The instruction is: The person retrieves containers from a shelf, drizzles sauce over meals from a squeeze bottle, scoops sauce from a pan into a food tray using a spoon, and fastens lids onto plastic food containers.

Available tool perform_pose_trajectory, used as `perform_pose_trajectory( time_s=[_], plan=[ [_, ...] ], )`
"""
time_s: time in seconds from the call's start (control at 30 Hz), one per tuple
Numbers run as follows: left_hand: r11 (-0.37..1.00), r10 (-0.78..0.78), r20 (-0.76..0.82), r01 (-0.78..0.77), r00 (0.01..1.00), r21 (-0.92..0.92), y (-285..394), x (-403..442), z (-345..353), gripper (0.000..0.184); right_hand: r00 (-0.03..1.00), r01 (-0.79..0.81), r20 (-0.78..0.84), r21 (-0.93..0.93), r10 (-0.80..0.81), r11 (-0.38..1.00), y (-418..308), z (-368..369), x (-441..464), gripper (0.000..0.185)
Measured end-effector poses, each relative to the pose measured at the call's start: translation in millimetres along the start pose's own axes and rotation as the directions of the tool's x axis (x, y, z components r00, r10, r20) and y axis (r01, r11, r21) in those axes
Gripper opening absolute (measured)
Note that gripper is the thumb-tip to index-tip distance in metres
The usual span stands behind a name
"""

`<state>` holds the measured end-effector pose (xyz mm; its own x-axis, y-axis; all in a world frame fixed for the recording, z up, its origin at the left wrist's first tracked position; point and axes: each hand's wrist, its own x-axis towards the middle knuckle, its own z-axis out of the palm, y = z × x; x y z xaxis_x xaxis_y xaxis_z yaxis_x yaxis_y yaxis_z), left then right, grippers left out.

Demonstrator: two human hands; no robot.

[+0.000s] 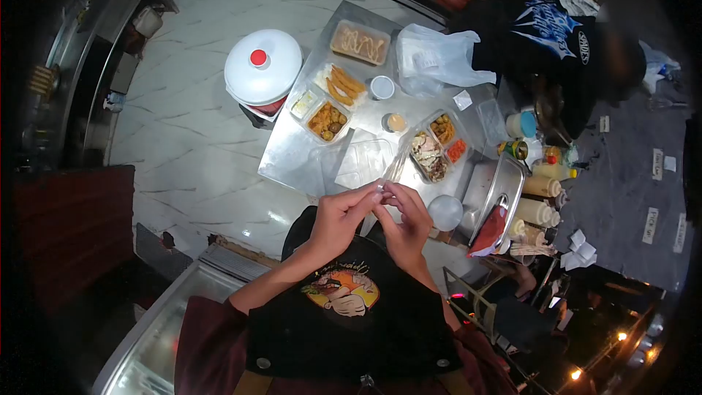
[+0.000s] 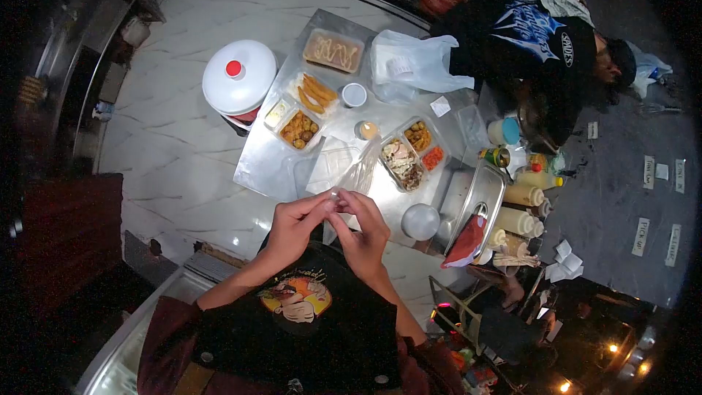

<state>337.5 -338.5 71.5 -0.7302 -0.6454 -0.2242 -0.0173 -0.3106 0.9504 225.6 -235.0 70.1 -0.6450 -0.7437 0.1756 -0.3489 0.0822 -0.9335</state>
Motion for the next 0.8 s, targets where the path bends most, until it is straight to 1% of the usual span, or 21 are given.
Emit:
perform_pose_trajectory(
  time_s=[0.1, 0.2, 0.3, 0.43, 0.53, 0.63, 0.73, 0.8],
  plan=[
    [0.972, -0.114, -0.013, 0.109, 0.993, -0.207, -3.6, 6.0, -1.6, 0.030, 0.999, -0.040, -0.017, 0.040, 0.041, 0.998, 1.7, 3.4, 5.0, 0.044],
    [0.972, -0.113, -0.030, 0.105, 0.993, -0.209, -7.5, 11.4, -2.0, 0.029, 0.998, -0.058, -0.001, 0.041, 0.059, 0.997, 2.6, 0.8, 9.5, 0.043],
    [0.989, -0.100, -0.023, 0.097, 0.995, -0.114, -4.5, 15.6, -1.0, 0.030, 0.999, -0.043, 0.027, 0.049, 0.042, 0.998, 4.3, -3.3, 15.3, 0.042],
    [0.972, -0.185, -0.037, 0.177, 0.982, -0.157, -9.2, 21.3, 1.6, 0.030, 0.998, -0.055, 0.017, 0.097, 0.054, 0.994, 7.7, -5.2, 20.9, 0.040],
    [0.955, -0.246, -0.036, 0.236, 0.968, -0.182, -11.9, 26.3, 2.8, 0.030, 0.981, -0.193, 0.038, 0.178, 0.189, 0.965, 14.3, -5.7, 20.5, 0.045],
    [0.941, -0.292, -0.045, 0.278, 0.955, -0.193, -8.7, 30.7, 8.5, 0.029, 0.965, -0.261, 0.040, 0.270, 0.260, 0.927, 15.1, -6.5, 24.0, 0.051],
    [0.938, -0.309, -0.052, 0.295, 0.950, -0.181, -4.6, 36.5, 10.8, 0.027, 0.966, -0.258, 0.088, 0.214, 0.244, 0.942, 22.3, -9.1, 27.0, 0.056],
    [0.944, -0.297, -0.047, 0.286, 0.954, -0.166, -9.1, 38.8, 9.0, 0.026, 0.972, -0.234, 0.079, 0.186, 0.223, 0.954, 19.7, -10.2, 32.0, 0.054]
  ],
)
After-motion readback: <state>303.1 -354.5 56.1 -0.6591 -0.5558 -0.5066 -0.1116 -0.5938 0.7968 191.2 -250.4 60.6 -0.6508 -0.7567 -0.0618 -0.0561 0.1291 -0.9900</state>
